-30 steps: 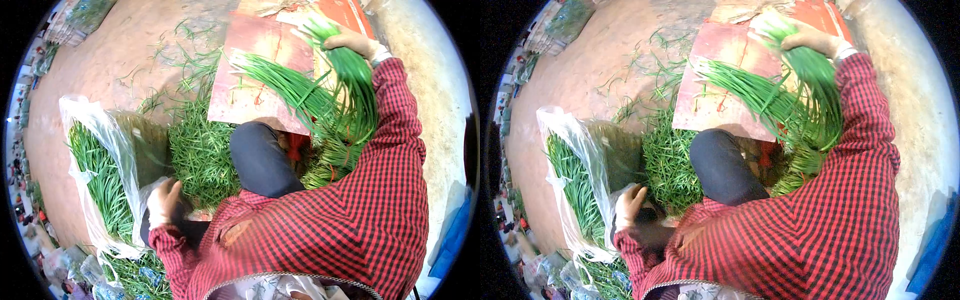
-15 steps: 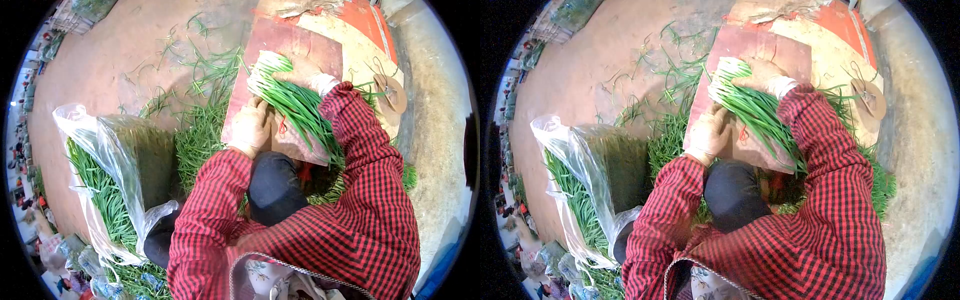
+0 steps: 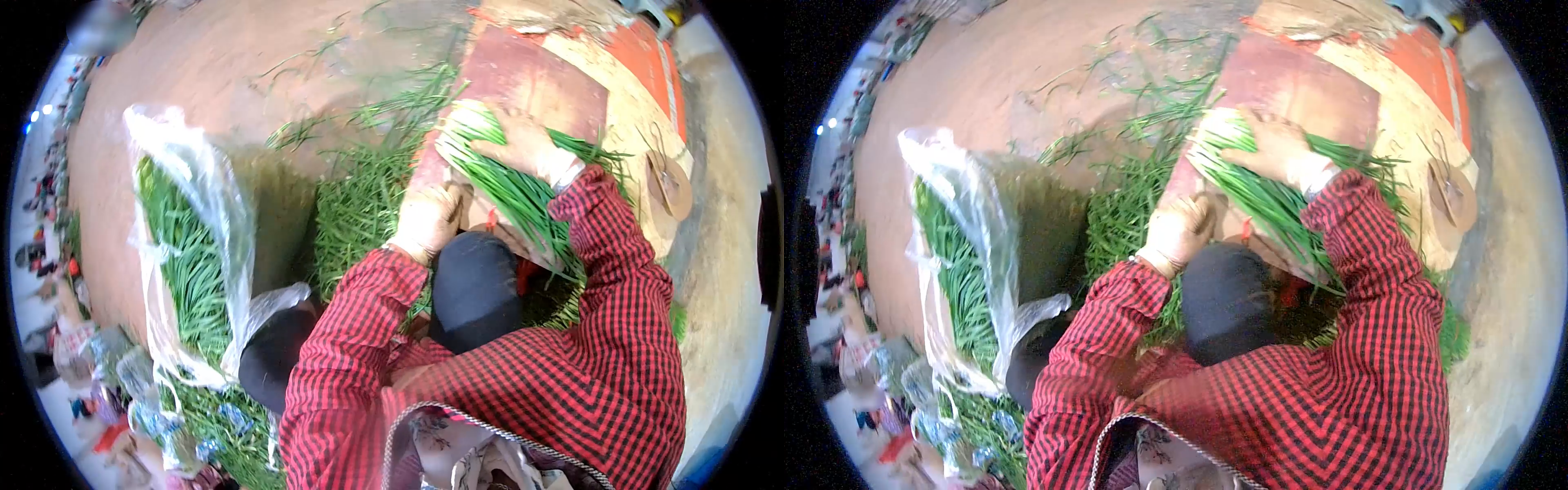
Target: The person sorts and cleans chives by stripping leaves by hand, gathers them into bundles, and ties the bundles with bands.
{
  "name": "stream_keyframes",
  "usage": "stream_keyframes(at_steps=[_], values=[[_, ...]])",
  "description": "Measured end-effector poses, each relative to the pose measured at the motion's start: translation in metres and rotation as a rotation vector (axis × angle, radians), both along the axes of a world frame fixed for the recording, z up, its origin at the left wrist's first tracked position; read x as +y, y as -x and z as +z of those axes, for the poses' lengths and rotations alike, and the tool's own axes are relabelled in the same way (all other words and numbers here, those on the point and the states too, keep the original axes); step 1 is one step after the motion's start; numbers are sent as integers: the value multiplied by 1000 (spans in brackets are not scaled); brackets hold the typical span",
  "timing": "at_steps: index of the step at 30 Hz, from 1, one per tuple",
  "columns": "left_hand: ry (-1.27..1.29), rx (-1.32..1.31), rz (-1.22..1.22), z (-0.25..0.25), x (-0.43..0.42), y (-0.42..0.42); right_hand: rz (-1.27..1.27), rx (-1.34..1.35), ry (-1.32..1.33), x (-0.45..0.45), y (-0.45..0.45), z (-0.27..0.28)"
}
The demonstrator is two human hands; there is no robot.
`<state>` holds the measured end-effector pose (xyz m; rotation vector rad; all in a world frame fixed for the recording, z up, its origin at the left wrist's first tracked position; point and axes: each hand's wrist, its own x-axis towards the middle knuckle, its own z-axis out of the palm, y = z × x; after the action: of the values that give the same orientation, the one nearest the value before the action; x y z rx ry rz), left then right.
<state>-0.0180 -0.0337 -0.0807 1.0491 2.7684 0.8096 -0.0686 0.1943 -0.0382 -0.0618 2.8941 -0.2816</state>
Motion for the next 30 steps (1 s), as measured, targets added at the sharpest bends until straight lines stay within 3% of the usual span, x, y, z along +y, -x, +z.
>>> stream_keyframes(at_steps=[2, 4, 6, 8, 9, 12, 13, 14, 16, 18, 22, 26, 30], values=[[61, -290, 35, 23, -32, -20, 22, 117, -27, -9, -6, -1], [246, -377, -78, 25, -86, -44, -17, 134, 54, -2, -6, -5], [188, -436, -23, 53, -144, -69, 44, 197, 172, 12, -1, -25], [-107, -279, 205, 81, -202, -98, 22, 3, 355, 9, 6, -9], [-239, -265, 396, 97, -230, -116, 59, 25, 157, 1, 7, 3], [-802, -283, 968, 127, -288, -166, 114, 184, -69, -61, 25, 72], [-883, -197, 1080, 123, -310, -178, 49, 332, 368, -70, 34, 50], [-967, -110, 1189, 113, -331, -191, 79, 333, 366, -98, 40, 56], [-1104, -89, 1356, 100, -371, -213, 414, 547, 729, -184, 28, 86], [-1218, -171, 1452, 93, -395, -219, 687, 482, 734, -274, 2, 116], [-1527, -280, 1363, 65, -440, -223, 1141, 416, 496, -427, -35, 122], [-1664, -316, 1333, 72, -468, -215, 1218, 325, 48, -561, -43, 89], [-1650, -249, 1309, 60, -504, -212, 1232, 74, -146, -665, -48, 77]])
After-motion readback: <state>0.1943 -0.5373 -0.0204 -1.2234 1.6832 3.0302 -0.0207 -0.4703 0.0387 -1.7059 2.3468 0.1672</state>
